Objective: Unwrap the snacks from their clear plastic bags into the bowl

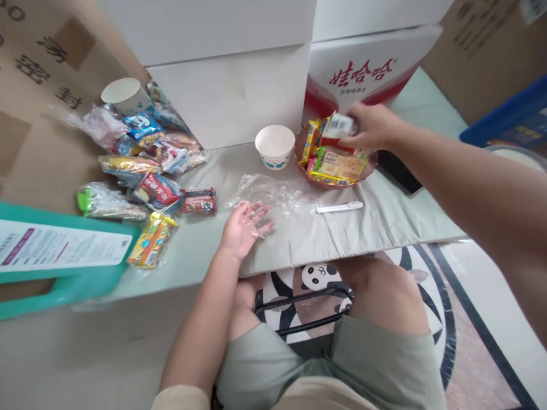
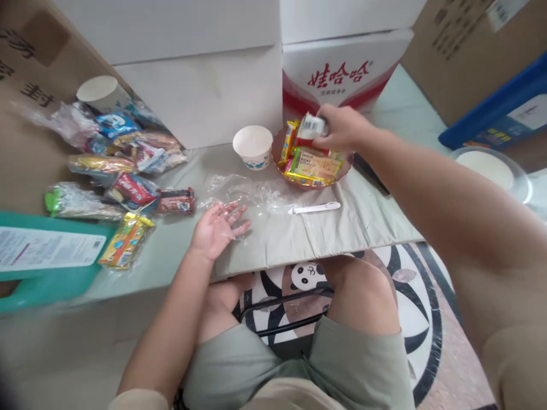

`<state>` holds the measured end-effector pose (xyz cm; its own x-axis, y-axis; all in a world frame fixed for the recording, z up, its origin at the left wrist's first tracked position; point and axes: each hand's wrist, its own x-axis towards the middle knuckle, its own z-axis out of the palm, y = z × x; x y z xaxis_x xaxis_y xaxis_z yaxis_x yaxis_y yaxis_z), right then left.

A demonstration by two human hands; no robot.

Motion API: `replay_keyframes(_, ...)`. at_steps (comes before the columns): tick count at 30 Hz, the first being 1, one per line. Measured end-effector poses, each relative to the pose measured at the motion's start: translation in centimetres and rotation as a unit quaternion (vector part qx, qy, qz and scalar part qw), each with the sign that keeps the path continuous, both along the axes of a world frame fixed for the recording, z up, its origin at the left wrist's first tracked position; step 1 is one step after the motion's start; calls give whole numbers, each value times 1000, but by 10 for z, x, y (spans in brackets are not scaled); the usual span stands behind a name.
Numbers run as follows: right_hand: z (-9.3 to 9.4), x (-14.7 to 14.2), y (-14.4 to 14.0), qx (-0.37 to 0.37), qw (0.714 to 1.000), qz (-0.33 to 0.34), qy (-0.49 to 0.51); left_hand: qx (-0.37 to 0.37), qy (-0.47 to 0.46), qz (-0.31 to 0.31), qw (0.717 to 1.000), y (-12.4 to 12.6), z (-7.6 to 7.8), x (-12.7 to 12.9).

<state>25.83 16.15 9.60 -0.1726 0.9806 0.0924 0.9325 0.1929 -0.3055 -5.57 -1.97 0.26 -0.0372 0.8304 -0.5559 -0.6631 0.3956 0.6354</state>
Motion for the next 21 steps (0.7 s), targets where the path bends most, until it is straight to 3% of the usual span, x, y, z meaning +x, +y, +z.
replay_keyframes(2,0,1,12,-48,999,9,-6,-9,-5,15,1000,1,2,0)
replay_keyframes(7,1,17,29,-14,1000,-8,-14,-7,-9,17,1000,3,4,1)
replay_keyframes(16,-3,7,25,-121,990,4,-74,-3,14,-2,1000,1,1,3)
replay_keyframes(18,1,15,30,-106,992,0,-63,-6,14,-3,1000,1,1,4)
replay_keyframes(21,1,37,44,-21,998,-35,-49,-11,15,-3,1000,0,1,3)
